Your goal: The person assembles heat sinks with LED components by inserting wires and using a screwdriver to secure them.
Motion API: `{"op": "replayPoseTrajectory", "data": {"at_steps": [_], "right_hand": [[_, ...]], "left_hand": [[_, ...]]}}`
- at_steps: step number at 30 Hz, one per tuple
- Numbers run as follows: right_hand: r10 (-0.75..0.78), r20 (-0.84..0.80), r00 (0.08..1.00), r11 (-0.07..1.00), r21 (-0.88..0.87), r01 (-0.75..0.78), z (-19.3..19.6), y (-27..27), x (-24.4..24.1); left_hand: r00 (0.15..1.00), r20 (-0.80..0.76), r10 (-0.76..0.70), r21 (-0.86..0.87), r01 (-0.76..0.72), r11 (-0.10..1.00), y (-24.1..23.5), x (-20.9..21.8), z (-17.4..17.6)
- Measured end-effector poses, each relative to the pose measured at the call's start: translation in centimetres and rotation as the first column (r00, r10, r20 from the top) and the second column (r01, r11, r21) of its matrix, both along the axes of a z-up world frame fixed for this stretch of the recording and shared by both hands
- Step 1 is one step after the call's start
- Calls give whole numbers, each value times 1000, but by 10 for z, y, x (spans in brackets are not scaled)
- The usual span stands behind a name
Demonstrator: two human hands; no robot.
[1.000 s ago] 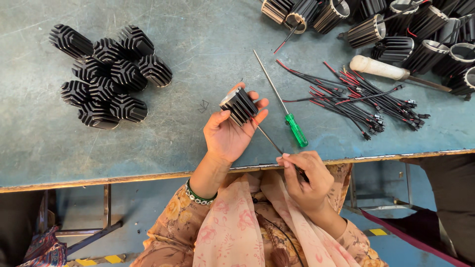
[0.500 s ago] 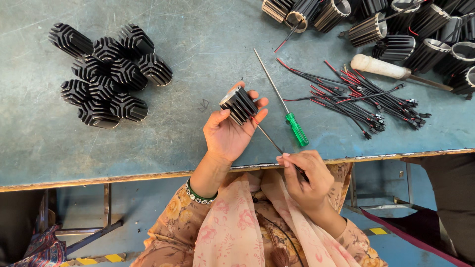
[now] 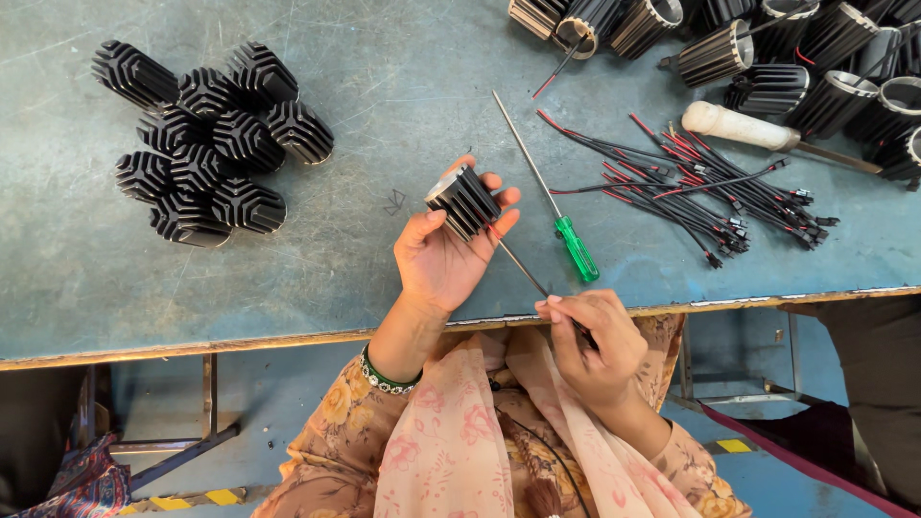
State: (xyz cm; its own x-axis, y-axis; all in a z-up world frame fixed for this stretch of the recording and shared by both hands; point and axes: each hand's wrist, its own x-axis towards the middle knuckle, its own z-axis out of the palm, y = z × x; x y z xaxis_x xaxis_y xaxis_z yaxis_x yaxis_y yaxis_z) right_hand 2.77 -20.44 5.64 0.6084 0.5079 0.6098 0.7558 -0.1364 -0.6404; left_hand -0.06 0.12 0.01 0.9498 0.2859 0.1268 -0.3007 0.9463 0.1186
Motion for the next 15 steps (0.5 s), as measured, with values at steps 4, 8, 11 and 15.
{"op": "replayPoseTrajectory", "data": {"at_steps": [4,8,11,15], "right_hand": [[-12,-1,1000,1000,-6,12,-2,3,0],[-18,-5,1000,1000,-15,18,2,4,0],[-5,-23,1000,1000,-21,5,6,6,0],[21,-56,998,998,-60,-24,14,13,2]], "left_hand": [[1000,12,8,3,-8,1000,0,1,0],[1000,3,18,47,-18,999,-2,0,2],[1000,4,13,123,-13,992,-3,-1,3],[1000,13,0,177,-2,984,-5,-2,4]]}}
